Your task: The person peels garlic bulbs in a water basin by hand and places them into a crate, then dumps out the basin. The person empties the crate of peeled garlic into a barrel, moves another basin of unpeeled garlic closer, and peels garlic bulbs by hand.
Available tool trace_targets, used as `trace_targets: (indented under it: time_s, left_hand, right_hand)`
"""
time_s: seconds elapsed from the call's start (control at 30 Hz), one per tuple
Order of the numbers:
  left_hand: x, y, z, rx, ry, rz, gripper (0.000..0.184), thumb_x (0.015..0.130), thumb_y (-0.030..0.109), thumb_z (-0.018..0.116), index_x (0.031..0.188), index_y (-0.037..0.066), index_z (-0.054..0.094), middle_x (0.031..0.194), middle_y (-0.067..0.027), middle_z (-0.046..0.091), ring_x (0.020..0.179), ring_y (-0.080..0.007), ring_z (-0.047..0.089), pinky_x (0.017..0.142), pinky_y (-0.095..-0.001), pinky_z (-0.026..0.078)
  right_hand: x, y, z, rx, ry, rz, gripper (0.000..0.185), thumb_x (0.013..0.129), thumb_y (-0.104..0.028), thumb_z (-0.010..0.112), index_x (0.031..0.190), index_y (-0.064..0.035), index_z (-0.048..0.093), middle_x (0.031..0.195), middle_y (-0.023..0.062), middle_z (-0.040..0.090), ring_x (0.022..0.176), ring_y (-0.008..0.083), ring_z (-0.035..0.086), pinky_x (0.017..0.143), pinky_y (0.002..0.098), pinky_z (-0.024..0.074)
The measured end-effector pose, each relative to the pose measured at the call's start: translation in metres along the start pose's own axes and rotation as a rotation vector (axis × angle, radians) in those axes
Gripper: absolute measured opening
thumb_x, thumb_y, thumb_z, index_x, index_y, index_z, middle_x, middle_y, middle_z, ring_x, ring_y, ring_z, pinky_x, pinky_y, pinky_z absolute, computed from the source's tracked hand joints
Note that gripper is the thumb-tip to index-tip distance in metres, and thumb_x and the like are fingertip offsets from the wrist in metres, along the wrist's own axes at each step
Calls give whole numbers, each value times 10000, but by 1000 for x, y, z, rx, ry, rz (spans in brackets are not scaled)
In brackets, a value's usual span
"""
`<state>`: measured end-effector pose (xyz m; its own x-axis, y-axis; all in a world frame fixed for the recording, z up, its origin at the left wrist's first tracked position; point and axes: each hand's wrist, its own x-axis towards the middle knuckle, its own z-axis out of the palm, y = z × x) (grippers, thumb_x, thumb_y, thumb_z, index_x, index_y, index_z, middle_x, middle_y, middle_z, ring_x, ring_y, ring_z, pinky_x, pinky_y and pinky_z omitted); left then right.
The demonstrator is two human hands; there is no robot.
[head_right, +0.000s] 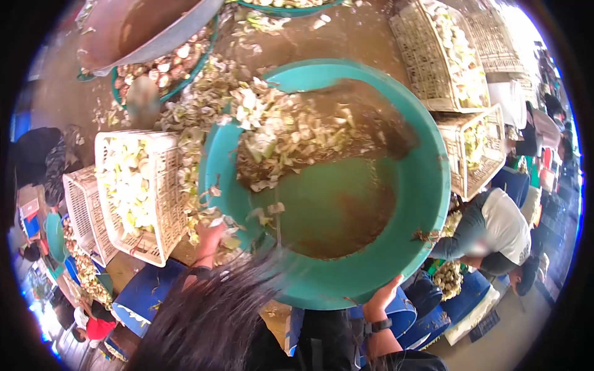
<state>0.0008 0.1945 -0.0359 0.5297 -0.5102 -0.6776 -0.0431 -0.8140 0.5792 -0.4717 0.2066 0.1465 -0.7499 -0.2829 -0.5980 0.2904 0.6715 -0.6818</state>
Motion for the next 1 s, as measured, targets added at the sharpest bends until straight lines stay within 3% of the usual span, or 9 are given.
trace_targets:
  time_s: [0.1,0.17,0.33,0.4,0.67,0.73,0.8,0.87,1.0]
  left_hand:
    - [-21,112,15,744,380,-217,949,607,336,718,1357,61,205,1338,-285,265,1280,-366,216,1027,-445,200]
    - [13,122,17,487,427,110,958,632,400,688,1379,110,163,1392,-294,94,1313,-404,35,1050,-477,88]
    - [145,177,91,716,297,400,758,700,649,499,1295,194,386,1299,-235,364,1225,-368,315,1010,-507,202]
    - [208,188,126,661,311,514,780,718,631,499,1282,103,398,1263,-249,401,1245,-368,284,1013,-507,202]
    - [248,204,296,940,576,722,881,713,635,515,1354,83,271,1405,-245,133,1264,-478,119,1014,-559,35]
    - [255,174,337,1544,571,760,787,723,616,521,1288,81,397,1394,-218,210,1260,-379,227,1007,-517,135]
    - [401,41,394,793,100,1033,631,778,566,485,1194,92,504,1254,-192,439,1136,-264,425,941,-451,283]
    - [264,108,387,1086,-191,787,591,792,548,478,1158,87,523,1168,-172,492,1065,-242,466,895,-429,322]
    - [78,125,436,688,-990,429,521,821,514,463,1087,76,561,996,-132,597,922,-197,550,804,-386,399]
  right_hand:
    - [14,7,-11,-30,48,21,665,828,-575,443,1198,-23,449,1101,47,529,954,207,513,863,310,400]
    - [2,-16,8,73,-29,19,574,870,-510,418,1162,-19,479,1057,48,547,924,183,526,826,296,421]
    - [10,-29,7,161,-35,-3,497,897,-458,404,1125,-26,497,990,37,554,878,163,537,782,279,438]
    - [12,-22,4,43,94,29,473,900,-449,403,1114,-37,494,970,34,552,856,158,541,762,278,447]
    - [-8,-9,10,-43,202,-38,490,912,-451,350,1118,-21,466,968,85,558,816,166,563,699,260,467]
    - [-10,-8,15,35,238,-10,488,910,-454,350,1104,-24,474,958,78,562,821,170,561,710,269,464]
    - [-10,-8,23,209,223,18,486,906,-461,350,1076,-28,491,937,65,569,831,177,557,732,287,457]
    - [-9,-5,12,171,260,32,486,908,-455,345,1058,-21,504,946,64,568,855,178,547,759,300,447]
    - [-18,25,-22,164,259,150,462,919,-416,343,1050,-3,507,948,65,572,843,163,547,744,290,446]
